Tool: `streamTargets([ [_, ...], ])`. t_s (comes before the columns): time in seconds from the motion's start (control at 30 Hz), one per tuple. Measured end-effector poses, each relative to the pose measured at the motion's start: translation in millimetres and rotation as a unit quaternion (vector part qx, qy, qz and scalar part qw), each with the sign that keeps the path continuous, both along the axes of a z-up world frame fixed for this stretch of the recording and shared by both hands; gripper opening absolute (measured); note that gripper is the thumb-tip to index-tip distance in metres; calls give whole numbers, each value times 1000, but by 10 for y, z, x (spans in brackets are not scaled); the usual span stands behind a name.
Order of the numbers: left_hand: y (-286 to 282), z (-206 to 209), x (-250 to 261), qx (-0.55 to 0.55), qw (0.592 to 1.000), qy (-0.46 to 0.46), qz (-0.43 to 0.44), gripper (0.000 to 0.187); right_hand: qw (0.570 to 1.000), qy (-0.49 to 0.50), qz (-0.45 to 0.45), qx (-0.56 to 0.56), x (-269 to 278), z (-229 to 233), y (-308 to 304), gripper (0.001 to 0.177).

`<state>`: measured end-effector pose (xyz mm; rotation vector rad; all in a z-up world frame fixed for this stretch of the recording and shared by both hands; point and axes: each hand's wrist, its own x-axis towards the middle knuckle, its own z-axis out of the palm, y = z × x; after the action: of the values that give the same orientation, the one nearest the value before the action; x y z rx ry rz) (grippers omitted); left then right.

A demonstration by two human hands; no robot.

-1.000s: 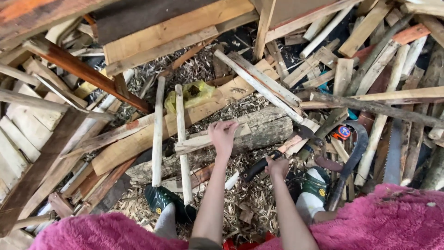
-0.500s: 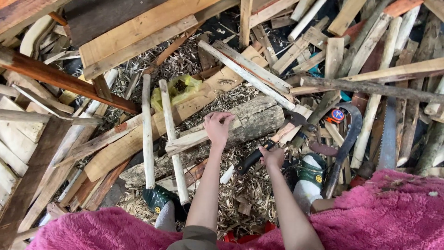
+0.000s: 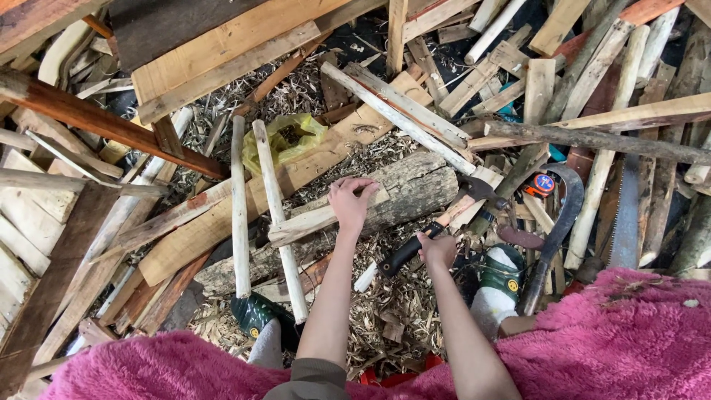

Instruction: Assembling a small wooden frame using scrap wood and a hammer

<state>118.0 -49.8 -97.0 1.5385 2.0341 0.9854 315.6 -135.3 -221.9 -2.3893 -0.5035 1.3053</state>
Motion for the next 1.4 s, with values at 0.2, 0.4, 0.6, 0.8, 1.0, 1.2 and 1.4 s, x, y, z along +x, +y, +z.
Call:
streamTargets([
  [0.2,-20,7,-3,1,1000,-13,-9,15,1000,-3,6,-17,-8,19,23,46],
  [0.4,-6,-92,-25,-6,1000,-19,-17,15,1000,-11,22,-2,-11,-38,-2,45],
  [0.6,12,-147,-69,-9,999,-29,-25,12,1000,-8,12,-9,-47,171,13,44],
  [0.8,8,-184,-92,-8,999,-33,-30,9,999,-22,28,-20,-59,219,27,43],
  [1.0,20,-233,-108,-2,999,-23,-33,10,999,-25,28,-27,-73,391,32,40],
  [1.2,49,-263,-177,41,996,-74,-34,7,999,-22,33,-23,-65,232,36,42],
  [1.4,27,-126,-202,42,994,-96,-36,8,999,-33,38,-17,-71,278,34,41],
])
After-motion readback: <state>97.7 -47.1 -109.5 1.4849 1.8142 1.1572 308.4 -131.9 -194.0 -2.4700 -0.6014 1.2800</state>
